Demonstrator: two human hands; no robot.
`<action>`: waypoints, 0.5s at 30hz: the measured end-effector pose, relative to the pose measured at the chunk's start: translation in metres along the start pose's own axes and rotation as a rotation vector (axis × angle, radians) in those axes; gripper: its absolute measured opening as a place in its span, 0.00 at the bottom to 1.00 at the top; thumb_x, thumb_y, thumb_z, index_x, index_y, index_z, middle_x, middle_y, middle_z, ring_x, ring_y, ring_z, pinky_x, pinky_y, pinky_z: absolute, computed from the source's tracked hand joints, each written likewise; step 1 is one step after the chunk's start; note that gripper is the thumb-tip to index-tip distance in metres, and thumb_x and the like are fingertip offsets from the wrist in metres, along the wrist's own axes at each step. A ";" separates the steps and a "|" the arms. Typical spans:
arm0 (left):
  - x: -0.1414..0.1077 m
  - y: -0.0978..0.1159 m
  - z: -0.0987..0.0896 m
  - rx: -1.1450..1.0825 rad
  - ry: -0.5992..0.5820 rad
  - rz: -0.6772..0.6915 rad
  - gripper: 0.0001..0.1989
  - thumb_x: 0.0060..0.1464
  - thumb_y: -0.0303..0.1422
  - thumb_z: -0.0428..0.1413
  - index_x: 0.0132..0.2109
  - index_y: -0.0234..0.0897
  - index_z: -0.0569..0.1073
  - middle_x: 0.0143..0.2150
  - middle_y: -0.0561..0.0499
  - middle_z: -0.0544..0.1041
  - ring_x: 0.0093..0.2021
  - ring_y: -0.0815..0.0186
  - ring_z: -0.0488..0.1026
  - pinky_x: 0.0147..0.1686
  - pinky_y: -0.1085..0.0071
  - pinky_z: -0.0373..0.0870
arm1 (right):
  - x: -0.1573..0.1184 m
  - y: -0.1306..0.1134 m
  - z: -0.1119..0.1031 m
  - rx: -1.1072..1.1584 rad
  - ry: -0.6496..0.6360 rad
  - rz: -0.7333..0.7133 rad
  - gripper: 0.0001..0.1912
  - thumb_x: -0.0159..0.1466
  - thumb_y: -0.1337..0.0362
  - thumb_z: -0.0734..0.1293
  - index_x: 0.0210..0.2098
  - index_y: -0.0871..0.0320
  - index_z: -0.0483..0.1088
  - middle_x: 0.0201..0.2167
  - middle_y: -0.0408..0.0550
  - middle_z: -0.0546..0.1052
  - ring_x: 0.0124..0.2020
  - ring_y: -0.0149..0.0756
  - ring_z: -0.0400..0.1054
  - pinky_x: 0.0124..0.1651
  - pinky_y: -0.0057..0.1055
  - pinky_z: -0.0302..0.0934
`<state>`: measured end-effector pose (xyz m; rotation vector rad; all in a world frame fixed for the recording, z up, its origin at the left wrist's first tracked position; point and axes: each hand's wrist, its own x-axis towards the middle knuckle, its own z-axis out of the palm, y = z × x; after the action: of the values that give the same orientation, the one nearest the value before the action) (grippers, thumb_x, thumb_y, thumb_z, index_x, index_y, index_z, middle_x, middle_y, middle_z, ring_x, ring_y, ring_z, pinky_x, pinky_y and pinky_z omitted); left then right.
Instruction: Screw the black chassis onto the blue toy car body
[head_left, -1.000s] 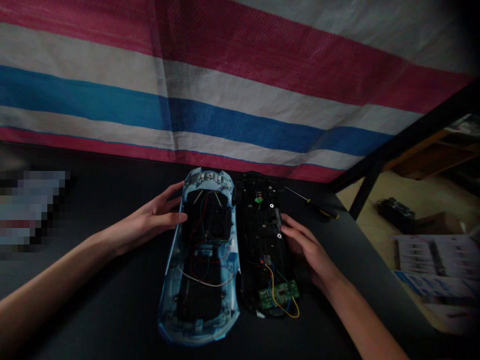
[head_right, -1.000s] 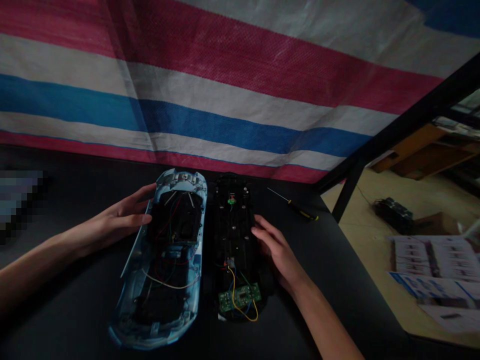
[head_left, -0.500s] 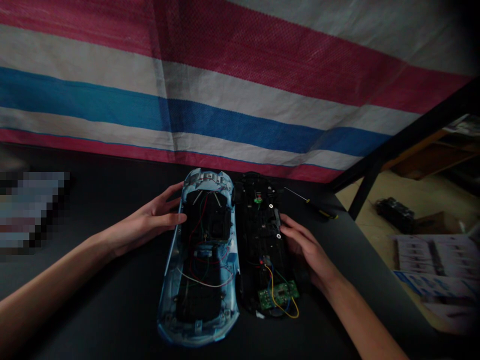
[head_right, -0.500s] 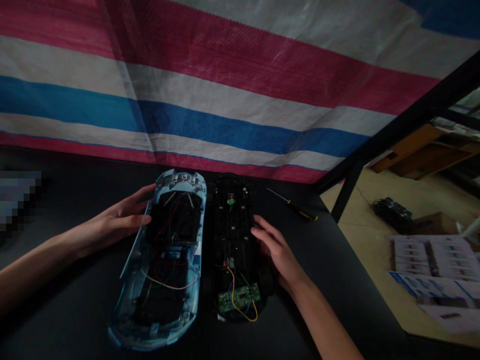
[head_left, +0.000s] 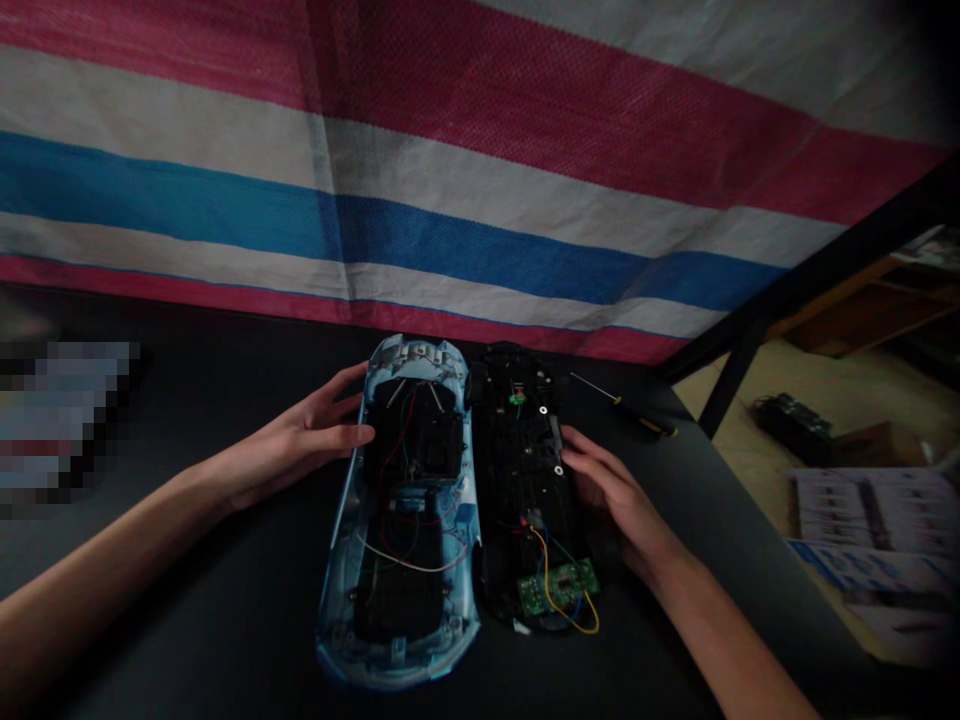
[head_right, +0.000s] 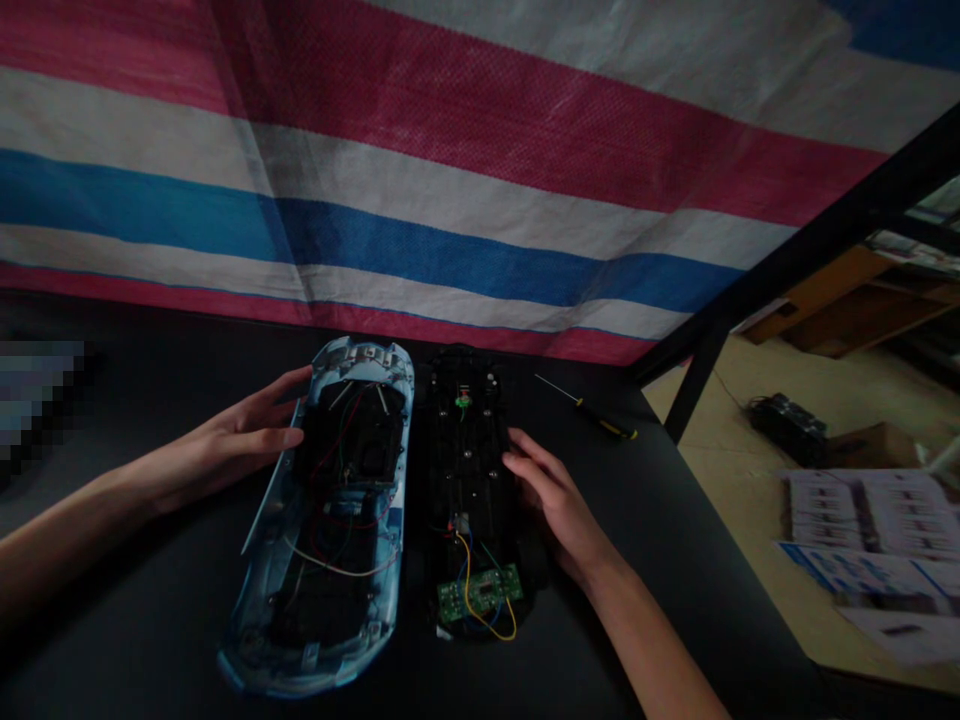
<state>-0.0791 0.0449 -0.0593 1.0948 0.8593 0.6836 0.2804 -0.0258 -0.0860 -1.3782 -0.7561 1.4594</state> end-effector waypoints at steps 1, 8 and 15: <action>0.000 0.000 0.000 -0.001 0.002 0.002 0.42 0.56 0.38 0.66 0.73 0.58 0.57 0.70 0.48 0.70 0.68 0.45 0.67 0.64 0.52 0.70 | 0.000 0.000 0.000 0.000 -0.001 0.002 0.23 0.59 0.52 0.77 0.54 0.43 0.78 0.51 0.41 0.83 0.57 0.49 0.75 0.57 0.42 0.67; 0.000 -0.001 0.001 -0.020 0.010 0.007 0.42 0.56 0.38 0.67 0.72 0.57 0.58 0.71 0.48 0.69 0.68 0.46 0.68 0.63 0.54 0.72 | 0.001 0.002 0.000 -0.028 0.037 -0.001 0.25 0.58 0.52 0.77 0.55 0.45 0.77 0.52 0.42 0.83 0.59 0.50 0.73 0.60 0.44 0.65; 0.000 -0.001 0.002 -0.022 0.004 0.015 0.41 0.57 0.36 0.65 0.73 0.55 0.57 0.70 0.47 0.70 0.69 0.46 0.67 0.64 0.54 0.71 | 0.000 0.002 -0.001 -0.043 0.040 0.000 0.25 0.58 0.52 0.76 0.55 0.44 0.77 0.51 0.42 0.83 0.58 0.52 0.74 0.58 0.46 0.67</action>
<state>-0.0769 0.0437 -0.0597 1.0818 0.8461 0.7063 0.2814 -0.0267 -0.0879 -1.4362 -0.7659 1.4187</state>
